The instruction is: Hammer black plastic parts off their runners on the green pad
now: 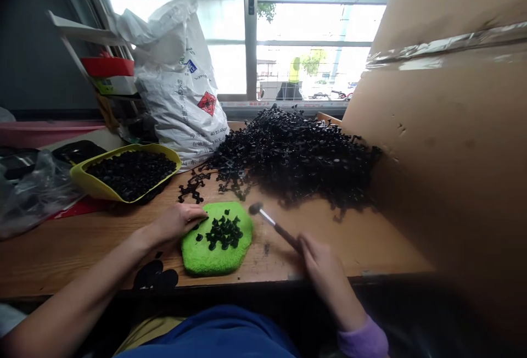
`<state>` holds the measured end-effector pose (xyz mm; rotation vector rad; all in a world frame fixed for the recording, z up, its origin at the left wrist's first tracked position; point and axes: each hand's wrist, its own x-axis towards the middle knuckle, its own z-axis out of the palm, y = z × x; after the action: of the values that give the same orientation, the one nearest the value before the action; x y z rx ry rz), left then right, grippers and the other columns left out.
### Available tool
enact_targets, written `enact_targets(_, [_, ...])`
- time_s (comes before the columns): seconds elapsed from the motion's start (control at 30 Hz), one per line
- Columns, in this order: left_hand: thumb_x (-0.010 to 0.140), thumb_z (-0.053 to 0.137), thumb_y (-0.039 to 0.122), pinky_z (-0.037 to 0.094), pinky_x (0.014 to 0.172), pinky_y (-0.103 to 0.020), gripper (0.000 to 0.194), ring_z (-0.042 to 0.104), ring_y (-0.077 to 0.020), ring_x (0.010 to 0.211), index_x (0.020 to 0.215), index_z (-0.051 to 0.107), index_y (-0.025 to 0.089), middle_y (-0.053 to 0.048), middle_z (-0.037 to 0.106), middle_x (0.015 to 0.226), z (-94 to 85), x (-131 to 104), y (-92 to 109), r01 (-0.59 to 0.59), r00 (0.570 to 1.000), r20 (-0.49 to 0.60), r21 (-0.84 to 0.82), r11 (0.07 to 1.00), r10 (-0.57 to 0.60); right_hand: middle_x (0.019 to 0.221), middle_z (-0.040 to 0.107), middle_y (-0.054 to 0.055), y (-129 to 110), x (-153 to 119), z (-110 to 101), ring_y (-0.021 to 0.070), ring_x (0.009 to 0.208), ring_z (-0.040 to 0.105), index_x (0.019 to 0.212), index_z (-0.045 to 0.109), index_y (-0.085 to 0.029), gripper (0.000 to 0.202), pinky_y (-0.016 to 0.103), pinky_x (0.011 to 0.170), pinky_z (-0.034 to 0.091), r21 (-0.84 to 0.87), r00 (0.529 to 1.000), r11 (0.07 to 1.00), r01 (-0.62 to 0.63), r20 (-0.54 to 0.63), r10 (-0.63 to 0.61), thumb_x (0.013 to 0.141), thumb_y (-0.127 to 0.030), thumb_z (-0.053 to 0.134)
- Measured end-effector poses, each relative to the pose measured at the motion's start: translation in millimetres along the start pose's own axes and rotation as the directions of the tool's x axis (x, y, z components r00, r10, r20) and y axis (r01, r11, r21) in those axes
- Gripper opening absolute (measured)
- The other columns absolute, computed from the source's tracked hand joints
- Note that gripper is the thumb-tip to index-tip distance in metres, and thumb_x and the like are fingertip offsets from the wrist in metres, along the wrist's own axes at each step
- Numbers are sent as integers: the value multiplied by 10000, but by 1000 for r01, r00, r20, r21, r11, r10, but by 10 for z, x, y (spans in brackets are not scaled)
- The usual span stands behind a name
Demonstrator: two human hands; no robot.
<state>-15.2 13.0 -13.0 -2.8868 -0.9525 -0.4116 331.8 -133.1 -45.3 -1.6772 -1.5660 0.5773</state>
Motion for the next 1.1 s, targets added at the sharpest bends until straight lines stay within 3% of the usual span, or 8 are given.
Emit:
enact_targets(0.2, [831,478,205,434,658,-222,221,593,-125,691,891,690,197,-35,664,787,0,-22,-67,45,999,-4,-192,980,-47,558,523,-5,69,-133,-112,168,500,480,759,512,-256,185,259,498,242,-367,997,928,-73,-15,73,855,-316,365])
enact_targets(0.4, [875,429,325,457,717,-246,291,616,-145,763,991,657,184,-47,685,878,-18,-48,24,142,984,-64,-298,944,-168,542,487,-5,152,56,-169,158,465,444,773,478,-249,194,259,488,211,-508,999,860,-52,-23,47,880,-299,324])
enact_targets(0.63, [871,432,370,467,848,-312,372,588,-194,989,1167,541,172,-94,618,1122,4,-334,152,272,912,-175,-420,866,-371,548,488,-1,215,292,-78,163,482,425,748,477,-245,170,259,479,208,-511,994,852,111,68,-89,868,-273,359])
enact_targets(0.9, [848,485,340,438,877,-348,314,551,-209,1012,1108,555,178,-84,613,1079,82,-835,211,378,843,-317,-226,898,-434,556,441,6,292,559,10,179,493,399,717,451,-233,192,286,496,256,-426,965,866,261,78,-252,873,-259,342])
enact_targets(1.0, [841,510,297,419,893,-360,296,530,-212,1025,1110,541,178,-82,604,1067,111,-959,237,372,831,-377,-173,912,-410,733,514,78,220,438,-24,235,671,487,801,493,-225,186,341,591,346,-382,936,862,333,21,-352,872,-267,327])
enact_targets(1.1, [825,539,259,394,930,-380,308,512,-215,1056,1124,525,188,-78,586,1094,133,-1118,235,357,835,-406,-111,928,-370,889,551,125,142,33,3,283,851,517,947,534,-240,208,399,708,390,-260,884,855,449,-11,-468,853,-313,364])
